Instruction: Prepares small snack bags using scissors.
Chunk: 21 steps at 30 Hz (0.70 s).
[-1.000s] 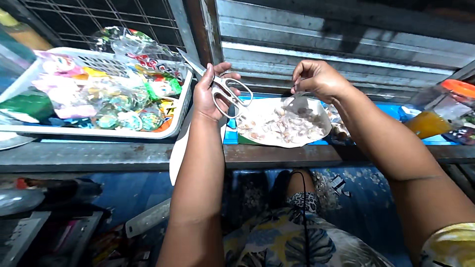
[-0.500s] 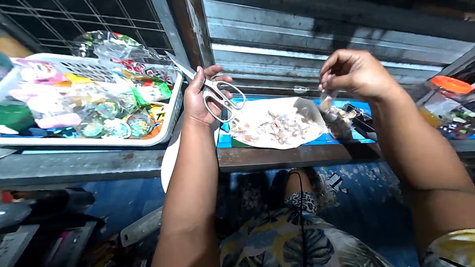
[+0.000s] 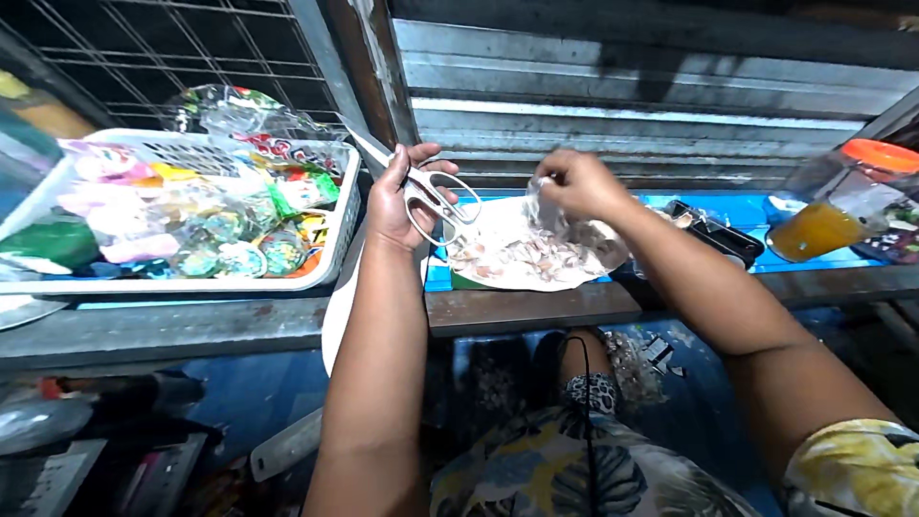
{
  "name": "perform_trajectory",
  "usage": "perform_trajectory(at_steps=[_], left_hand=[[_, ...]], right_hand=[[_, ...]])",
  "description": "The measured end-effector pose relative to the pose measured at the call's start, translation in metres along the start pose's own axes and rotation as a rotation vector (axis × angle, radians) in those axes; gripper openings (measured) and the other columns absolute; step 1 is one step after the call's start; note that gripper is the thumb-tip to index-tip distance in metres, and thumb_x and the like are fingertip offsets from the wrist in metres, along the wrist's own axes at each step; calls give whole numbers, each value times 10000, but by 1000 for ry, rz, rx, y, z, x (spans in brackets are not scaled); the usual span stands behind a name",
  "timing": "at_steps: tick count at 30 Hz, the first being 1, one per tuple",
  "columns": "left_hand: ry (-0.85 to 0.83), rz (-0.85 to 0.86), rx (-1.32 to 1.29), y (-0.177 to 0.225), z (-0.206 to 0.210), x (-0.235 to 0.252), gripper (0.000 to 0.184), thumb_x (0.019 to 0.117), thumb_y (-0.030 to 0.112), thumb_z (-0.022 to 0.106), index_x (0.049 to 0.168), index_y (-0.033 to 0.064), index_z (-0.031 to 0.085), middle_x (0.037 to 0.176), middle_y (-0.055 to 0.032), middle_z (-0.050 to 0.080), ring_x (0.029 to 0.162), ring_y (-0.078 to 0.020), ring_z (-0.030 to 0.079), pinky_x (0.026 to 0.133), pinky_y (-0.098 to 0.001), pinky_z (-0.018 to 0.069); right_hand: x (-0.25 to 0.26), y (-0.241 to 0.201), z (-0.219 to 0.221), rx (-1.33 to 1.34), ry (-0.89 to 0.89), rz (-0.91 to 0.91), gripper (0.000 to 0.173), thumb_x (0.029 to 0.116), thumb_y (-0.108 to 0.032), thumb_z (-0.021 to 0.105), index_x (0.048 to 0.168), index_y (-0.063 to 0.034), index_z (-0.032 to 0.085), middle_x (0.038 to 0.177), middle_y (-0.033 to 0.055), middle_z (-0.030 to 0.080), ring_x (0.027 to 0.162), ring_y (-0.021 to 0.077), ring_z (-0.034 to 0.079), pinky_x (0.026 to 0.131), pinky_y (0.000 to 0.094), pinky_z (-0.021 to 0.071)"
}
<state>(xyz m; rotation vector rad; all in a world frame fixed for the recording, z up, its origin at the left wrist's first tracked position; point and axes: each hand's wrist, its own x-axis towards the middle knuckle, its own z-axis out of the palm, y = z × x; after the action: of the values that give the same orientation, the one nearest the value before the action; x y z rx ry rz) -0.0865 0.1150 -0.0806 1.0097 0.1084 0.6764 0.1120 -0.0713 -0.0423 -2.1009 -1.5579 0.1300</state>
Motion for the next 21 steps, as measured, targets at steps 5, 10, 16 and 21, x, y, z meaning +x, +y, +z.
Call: perform_trajectory(at_steps=[5, 10, 16, 21], left_hand=[[-38, 10, 8, 0, -1, -1, 568, 1128, 359, 80, 1180, 128, 597, 935, -36, 756, 716, -134, 728, 612, -259, 611], [-74, 8, 33, 3, 2, -3, 575, 1125, 368, 69, 1182, 145, 596, 946, -22, 760, 725, -128, 729, 613, -257, 611], [-88, 10, 69, 3, 4, -4, 579, 1122, 346, 63, 1181, 143, 603, 940, -18, 761, 685, -125, 722, 587, -255, 610], [-95, 2, 61, 2, 1, -2, 582, 1124, 354, 66, 1180, 139, 604, 943, -29, 761, 712, -138, 733, 604, -259, 616]], right_hand=[[-28, 30, -66, 106, 183, 73, 281, 985, -105, 580, 1248, -24, 636, 1059, 142, 678, 879, 188, 659, 833, 420, 557], [-58, 81, -106, -175, 178, 285, 314, 983, -102, 596, 1286, -78, 671, 1025, 179, 674, 867, 313, 636, 802, 563, 508], [-77, 58, -77, -292, -104, 53, 339, 951, -226, 722, 1242, -54, 707, 1212, 228, 660, 1120, 427, 637, 941, 665, 493], [-70, 17, -14, -234, -367, -58, 509, 890, -375, 788, 1337, -161, 668, 1287, 154, 639, 1112, 364, 644, 902, 613, 524]])
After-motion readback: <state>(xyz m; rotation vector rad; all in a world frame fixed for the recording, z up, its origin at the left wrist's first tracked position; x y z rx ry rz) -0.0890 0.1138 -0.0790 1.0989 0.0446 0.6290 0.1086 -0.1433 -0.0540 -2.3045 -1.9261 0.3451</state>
